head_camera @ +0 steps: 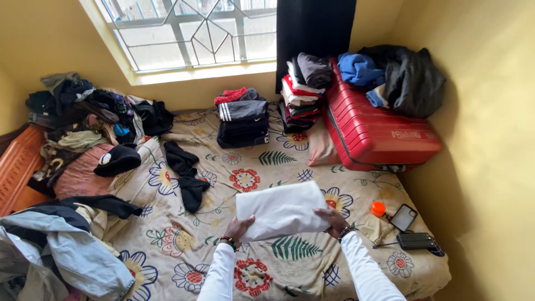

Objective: The person folds several garments on a bed, including a dark long-sleeved shirt, a light-colored jacket, and a patterned button-up shirt. Each item is laid flat, folded neatly, and placed into a growing stack near a red suitcase.

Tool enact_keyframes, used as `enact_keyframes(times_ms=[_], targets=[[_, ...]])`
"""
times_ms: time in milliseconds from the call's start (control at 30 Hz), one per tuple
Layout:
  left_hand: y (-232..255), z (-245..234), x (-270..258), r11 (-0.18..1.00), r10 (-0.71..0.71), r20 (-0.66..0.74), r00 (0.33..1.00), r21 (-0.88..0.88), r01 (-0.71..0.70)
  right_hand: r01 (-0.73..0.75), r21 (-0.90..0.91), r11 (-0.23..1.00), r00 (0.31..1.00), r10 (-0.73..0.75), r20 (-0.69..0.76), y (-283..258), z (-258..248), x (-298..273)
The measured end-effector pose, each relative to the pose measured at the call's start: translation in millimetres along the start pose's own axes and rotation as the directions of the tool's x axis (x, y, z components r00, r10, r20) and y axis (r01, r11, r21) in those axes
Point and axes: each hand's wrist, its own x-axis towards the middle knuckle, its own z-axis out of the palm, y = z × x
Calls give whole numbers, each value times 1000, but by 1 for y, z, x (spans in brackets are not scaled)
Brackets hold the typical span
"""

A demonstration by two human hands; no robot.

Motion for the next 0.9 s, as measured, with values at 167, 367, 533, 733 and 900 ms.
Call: enact_keyframes(times_ms=[167, 367, 533, 733, 900], targets=[[11, 41, -12, 940, 160, 29, 987, -309, -144, 140, 404, 904, 987, -161, 19, -8, 10, -25], [6, 102, -21, 828, 314, -80, 946, -464, -314, 293, 373, 881, 935, -183, -303, 18, 40, -10], [6, 121, -22, 852, 251, -172, 953, -428, -301, 135, 561, 817, 991, -99, -94, 48, 84, -24], [-2, 119, -26, 883, 290, -268, 919, -295, -365, 72, 557, 827, 996, -30, -83, 60, 130, -15], [-21, 102, -71, 885, 140, -259, 956, -400, -239, 73, 353, 933, 994, -37, -106, 41, 113, 30]])
